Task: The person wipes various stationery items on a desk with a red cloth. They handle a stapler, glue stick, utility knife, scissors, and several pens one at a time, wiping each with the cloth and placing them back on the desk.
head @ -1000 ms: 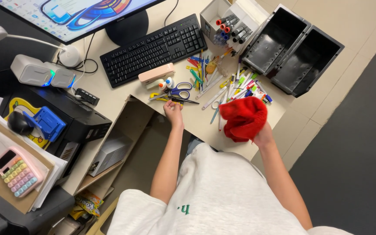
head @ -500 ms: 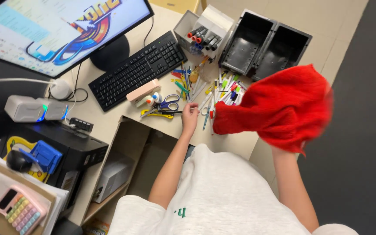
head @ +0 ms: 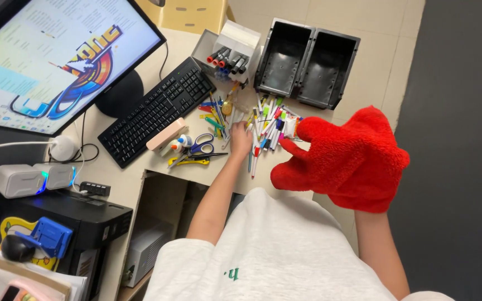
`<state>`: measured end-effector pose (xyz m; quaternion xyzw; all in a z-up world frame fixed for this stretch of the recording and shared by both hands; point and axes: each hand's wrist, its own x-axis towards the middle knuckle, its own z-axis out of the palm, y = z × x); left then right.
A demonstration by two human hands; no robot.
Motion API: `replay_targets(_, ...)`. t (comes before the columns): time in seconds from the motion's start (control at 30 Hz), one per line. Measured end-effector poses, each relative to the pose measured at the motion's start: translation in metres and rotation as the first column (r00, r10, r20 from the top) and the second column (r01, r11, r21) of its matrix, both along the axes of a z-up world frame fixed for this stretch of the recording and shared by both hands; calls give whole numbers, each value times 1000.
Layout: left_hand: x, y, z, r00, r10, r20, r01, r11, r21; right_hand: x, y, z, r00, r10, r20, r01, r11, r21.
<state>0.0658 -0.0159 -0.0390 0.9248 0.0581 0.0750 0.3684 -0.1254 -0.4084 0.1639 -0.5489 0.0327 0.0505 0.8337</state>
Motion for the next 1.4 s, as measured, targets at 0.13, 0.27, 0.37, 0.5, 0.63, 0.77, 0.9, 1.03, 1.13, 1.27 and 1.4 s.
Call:
replay_targets(0.13,22,-6,18,996,1,-95,3,999,42,-19,-14,3,999,-45,13,45,997,-58)
replay_targets(0.27,35,-14,27,977,26,-210,7,988,154,-28,-21,4,996,-90,25,93,989,-112)
replay_targets(0.37,44,-21,32,965,50,-259,3,979,203,-34,-25,7,992,-126,31,129,980,-152)
replay_targets(0.5,55,-17,20,934,83,-347,-6,977,215,-41,-24,7,988,-149,30,152,970,-192)
replay_targets(0.63,55,0,-2,946,0,-325,50,988,147,76,80,-5,985,-169,34,172,959,-226)
replay_targets(0.77,51,15,-17,955,-113,-274,102,993,-52,117,113,-20,982,-185,38,189,947,-260)
replay_targets(0.9,31,25,-9,952,-83,-296,-4,959,-283,125,132,-30,983,-181,36,183,936,-300)
replay_targets(1.03,-14,17,48,894,-103,-437,-175,816,-551,133,146,-38,984,-171,50,178,922,-343)
replay_targets(1.13,-49,-6,102,860,-252,-443,-176,669,-722,135,155,-49,984,-168,55,176,909,-377)
replay_targets(1.27,-76,-45,162,821,-369,-436,-98,661,-744,144,165,-5,985,-158,62,170,890,-424)
replay_targets(1.4,-94,-77,151,871,-437,-225,132,649,-749,163,158,-52,982,-89,166,188,527,-829)
